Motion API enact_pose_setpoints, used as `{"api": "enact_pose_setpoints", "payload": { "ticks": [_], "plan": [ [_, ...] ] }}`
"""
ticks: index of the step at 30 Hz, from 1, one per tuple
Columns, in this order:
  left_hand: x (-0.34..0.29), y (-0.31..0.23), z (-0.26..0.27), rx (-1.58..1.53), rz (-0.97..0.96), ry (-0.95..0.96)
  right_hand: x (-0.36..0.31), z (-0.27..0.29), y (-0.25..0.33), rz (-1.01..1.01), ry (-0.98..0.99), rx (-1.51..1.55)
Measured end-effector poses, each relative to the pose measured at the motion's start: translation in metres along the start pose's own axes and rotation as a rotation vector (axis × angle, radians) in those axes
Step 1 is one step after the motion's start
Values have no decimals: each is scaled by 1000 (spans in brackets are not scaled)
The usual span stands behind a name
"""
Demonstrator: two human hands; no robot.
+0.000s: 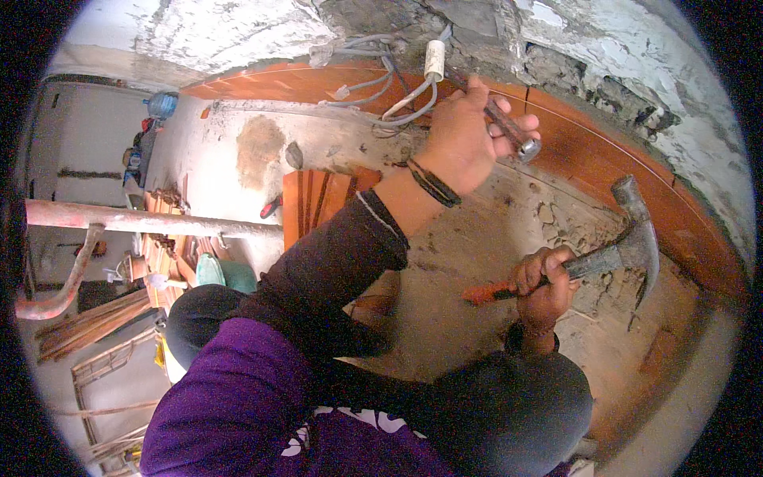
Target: The person uses a hammer and chisel to chip away at a wall to create a groove for electrical wiring. They then place a conduit pipe into the groove and secure it with a zip tie.
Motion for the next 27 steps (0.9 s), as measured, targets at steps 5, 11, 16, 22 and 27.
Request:
{"api": "enact_pose_setpoints", "payload": {
  "ticks": [5,11,16,22,27],
  "plan": [
    [-3,1,1,5,1,-26,1,-8,12,124,55,-8],
    [-2,-7,9,32,6,-18,0,-21,17,173,95,10],
    [-4,-8,7,33,25,16,-4,-26,-10,201,118,35],
    [12,-61,47,-87,-128,-74,-20,-32,-64,-348,97,-313],
    [-11,-8,39,0,-48,-129,-23,-7,-43,-143,17,-259]
  ]
}}
Point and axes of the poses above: each hand's wrist, its own x-axis towards the middle knuckle, its own z-axis out of the back of the hand, y = z × x, the point moved 8 cm from there along x, towards the middle knuckle, and after that the axes turned 12 degrees about z, right-handed, at the moved point
